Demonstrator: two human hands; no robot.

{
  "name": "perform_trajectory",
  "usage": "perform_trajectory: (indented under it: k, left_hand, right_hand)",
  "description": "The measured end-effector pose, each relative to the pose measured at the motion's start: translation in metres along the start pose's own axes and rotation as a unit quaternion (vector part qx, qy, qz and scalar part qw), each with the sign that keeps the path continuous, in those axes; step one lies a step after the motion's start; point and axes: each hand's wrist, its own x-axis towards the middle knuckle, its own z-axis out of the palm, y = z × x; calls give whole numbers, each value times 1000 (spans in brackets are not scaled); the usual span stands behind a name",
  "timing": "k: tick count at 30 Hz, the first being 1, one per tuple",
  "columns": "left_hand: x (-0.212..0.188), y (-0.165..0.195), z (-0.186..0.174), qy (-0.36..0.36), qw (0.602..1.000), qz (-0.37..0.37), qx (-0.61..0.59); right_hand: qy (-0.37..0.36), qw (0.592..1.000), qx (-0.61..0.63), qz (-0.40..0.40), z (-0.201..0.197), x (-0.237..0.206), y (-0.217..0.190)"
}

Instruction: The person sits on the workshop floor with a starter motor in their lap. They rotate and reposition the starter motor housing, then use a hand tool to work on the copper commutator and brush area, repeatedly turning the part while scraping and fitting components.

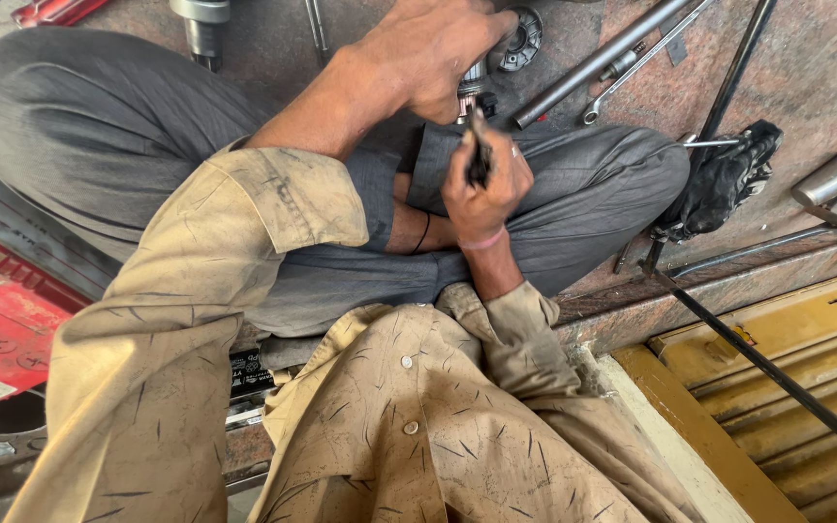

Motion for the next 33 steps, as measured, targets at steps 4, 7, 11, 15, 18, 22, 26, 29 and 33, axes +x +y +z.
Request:
perform_trajectory:
  k: [4,7,11,15,18,22,26,29,33]
  left_hand:
    - [-1,-3,-1,-23,999,5,34]
    - [-1,-4,-2,-18,1000,12,7]
    - [-2,-4,-2,-10,1000,15,15]
    - [-1,-5,-2,-30,1000,8,4]
    - [-2,-6,-3,-7,999,32,-18]
    - [-2,-9,-4,9,999,44,0]
    - [0,-6,1,1,999,36,17]
    - [0,-5,4,-4,999,24,33]
    - [1,-5,4,-51,998,0,44]
  right_hand:
    - [-8,1000,2,4,-1,1,0]
    - [3,1000,-11,-9,-1,2,-1]
    - [-17,999,8,27,-3,2,-2]
    - [-18,1000,-6,23,-6,3,-3]
    - [-22,1000,6,19,-6,5,-4]
    - [-30,999,8,43,-7,3,-6]
    - [-34,999,-20,34,-9,-4,-4]
    - [-26,996,38,77,-11,-8,2]
    - [-7,988,123,92,-12,-9,9]
